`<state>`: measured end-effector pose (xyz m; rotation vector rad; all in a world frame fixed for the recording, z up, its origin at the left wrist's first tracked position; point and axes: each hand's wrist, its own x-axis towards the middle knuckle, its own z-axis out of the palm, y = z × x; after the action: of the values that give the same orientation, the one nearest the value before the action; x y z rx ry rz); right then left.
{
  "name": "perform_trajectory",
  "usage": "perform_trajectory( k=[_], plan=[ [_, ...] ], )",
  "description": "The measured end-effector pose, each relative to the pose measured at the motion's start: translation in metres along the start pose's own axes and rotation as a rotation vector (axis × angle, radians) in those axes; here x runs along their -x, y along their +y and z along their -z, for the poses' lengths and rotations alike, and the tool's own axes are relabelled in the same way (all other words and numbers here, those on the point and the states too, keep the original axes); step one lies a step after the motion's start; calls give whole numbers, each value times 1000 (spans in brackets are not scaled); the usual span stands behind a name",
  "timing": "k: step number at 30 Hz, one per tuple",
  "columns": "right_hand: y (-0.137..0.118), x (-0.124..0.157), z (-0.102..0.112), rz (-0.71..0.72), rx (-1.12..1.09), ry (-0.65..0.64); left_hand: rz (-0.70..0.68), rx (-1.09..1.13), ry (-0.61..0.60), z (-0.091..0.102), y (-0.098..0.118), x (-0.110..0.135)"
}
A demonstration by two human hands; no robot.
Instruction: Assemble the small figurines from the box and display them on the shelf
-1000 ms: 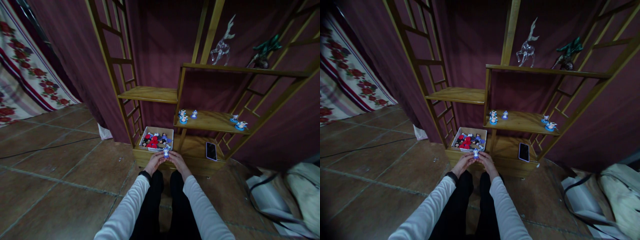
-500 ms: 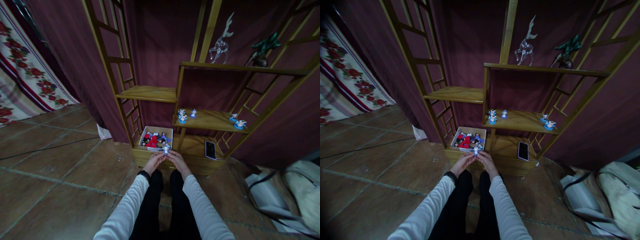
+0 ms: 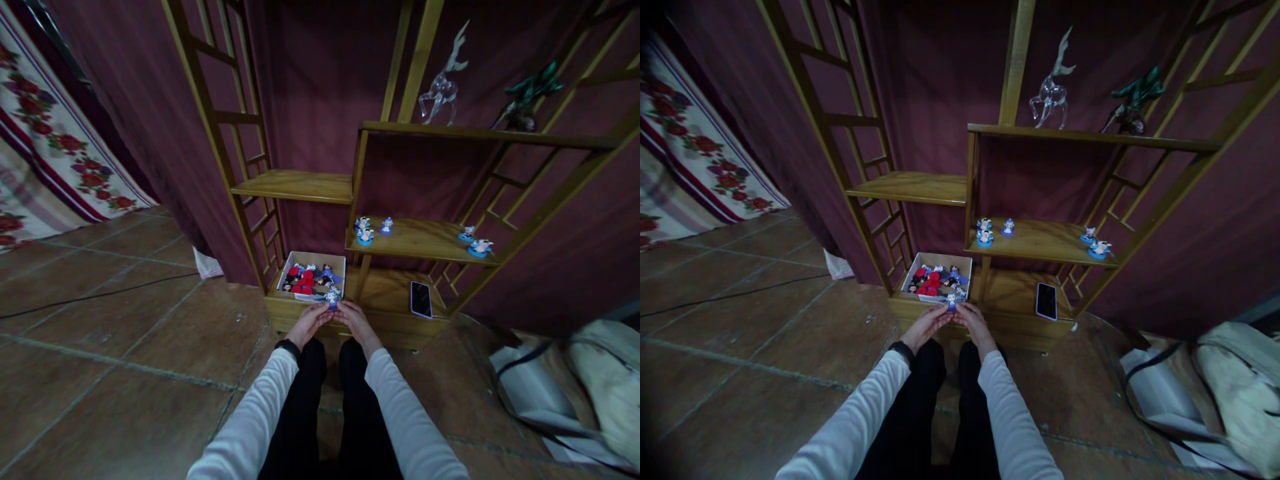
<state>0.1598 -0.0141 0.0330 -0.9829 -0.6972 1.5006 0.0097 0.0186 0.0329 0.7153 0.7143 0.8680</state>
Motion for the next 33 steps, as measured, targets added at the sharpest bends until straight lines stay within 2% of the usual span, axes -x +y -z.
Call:
perform_trajectory(
  k=[11, 23, 33],
  plan=[
    [0, 1, -8, 18, 142, 65, -16, -7, 59, 2, -3, -3],
    [6, -6, -4, 178, 299, 28, 31, -72, 139, -1, -2, -2],
    [4, -2, -4, 81, 83, 37, -26, -85, 147, -1, -3, 0]
  ],
)
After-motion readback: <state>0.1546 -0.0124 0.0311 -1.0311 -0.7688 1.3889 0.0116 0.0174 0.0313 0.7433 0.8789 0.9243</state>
